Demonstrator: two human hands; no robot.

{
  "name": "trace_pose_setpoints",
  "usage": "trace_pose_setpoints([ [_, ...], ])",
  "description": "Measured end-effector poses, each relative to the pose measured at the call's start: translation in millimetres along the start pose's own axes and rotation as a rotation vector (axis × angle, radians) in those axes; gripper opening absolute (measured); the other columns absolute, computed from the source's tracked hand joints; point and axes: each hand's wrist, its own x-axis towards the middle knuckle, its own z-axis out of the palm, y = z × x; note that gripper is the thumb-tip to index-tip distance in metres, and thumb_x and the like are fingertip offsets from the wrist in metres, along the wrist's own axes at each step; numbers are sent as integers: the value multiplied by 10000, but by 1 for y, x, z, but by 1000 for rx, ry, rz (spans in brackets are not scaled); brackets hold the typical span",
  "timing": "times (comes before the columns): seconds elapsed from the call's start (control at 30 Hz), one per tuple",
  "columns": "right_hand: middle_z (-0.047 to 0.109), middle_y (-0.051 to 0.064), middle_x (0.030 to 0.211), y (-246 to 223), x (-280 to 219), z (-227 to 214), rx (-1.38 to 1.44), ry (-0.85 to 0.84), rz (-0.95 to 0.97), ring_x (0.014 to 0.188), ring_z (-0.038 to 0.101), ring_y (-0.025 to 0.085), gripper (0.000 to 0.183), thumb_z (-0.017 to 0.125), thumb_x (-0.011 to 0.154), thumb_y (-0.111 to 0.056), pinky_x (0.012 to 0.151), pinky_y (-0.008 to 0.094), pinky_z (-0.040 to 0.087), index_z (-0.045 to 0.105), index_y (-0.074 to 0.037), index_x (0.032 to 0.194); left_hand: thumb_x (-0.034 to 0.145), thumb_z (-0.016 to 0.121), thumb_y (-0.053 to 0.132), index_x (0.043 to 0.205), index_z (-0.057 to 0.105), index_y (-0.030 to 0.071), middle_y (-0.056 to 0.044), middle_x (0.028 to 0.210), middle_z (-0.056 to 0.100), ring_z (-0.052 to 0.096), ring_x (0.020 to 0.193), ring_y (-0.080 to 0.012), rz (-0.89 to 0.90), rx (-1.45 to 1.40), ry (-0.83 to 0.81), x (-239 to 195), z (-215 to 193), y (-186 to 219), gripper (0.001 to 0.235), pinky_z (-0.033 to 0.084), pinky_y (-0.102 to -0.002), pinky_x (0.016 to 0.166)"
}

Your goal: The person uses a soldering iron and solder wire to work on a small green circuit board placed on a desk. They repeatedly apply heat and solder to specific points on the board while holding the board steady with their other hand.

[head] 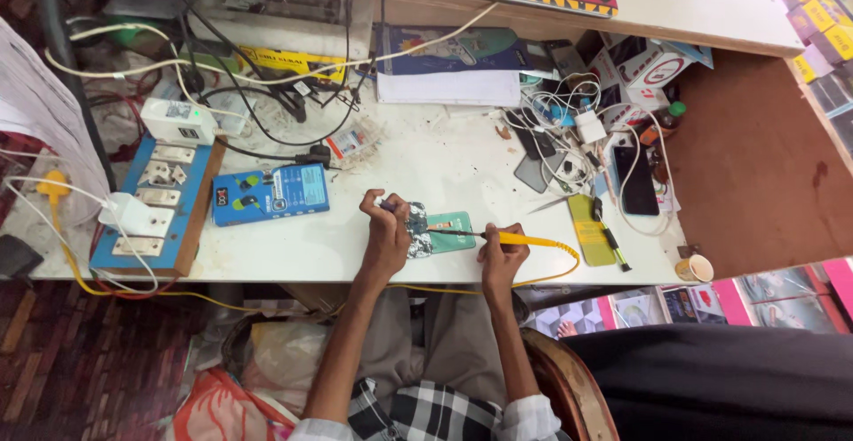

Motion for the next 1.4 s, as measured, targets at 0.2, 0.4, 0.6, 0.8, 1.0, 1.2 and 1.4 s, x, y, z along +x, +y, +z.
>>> trace_pose_setpoints([
  [0.2, 510, 2, 601, -7, -4, 3, -75, -40, 21, 440, 469, 74, 247, 675, 1001, -127, 415, 243, 358, 513, -61, 826, 1099, 398, 21, 1272, 162, 24, -134, 896, 480, 489, 813, -221, 67, -9, -7, -6, 3, -4, 293, 461, -359, 837],
  [0.4, 474, -4, 620, -1, 1, -3, 195, 43, 64, 453, 438, 68, 232, 647, 1012, -101, 422, 251, 382, 485, -79, 847, 1096, 383, 6, 1280, 152, 22, -125, 919, 499, 500, 816, -219, 91, 24, -24, -9, -1, 1, 296, 455, -345, 841],
  [0.6, 525, 7, 669, 9, 8, -6, 196, 93, 94, 481, 448, 73, 192, 655, 986, -71, 436, 250, 414, 519, -61, 851, 931, 369, -137, 1291, 136, 13, -179, 1014, 461, 489, 889, -250, 238, 109, -97, -7, -2, 4, 454, 453, -375, 918],
  [0.8, 507, 16, 622, 12, 6, -8, 125, 36, 76, 452, 478, 84, 159, 678, 956, -66, 421, 244, 419, 549, -44, 866, 798, 314, -208, 1295, 152, 46, -142, 1000, 440, 467, 889, -233, 135, 72, -133, -9, -1, -3, 581, 463, -359, 888],
  [1.0, 537, 23, 669, 6, 2, -6, 140, 32, 105, 477, 480, 82, 156, 680, 953, -47, 436, 254, 436, 548, -19, 875, 1032, 352, -165, 1303, 152, 62, -123, 988, 433, 474, 883, -206, 141, 12, -144, -11, -1, -1, 406, 467, -360, 864],
  [1.2, 562, 30, 680, 3, 2, -7, 80, 17, 106, 455, 509, 93, 185, 688, 950, -55, 418, 245, 419, 533, -30, 851, 1062, 336, -89, 1287, 162, 41, -131, 980, 436, 454, 856, -216, 178, 11, -117, -10, 2, 1, 313, 464, -366, 853],
  [1.4, 583, 39, 705, 4, 3, -6, 86, 4, 89, 484, 527, 93, 178, 688, 961, -67, 443, 252, 444, 534, -34, 879, 1065, 361, -32, 1243, 180, 37, -131, 991, 455, 478, 851, -209, 111, 27, -102, -12, 1, 2, 263, 480, -359, 855],
])
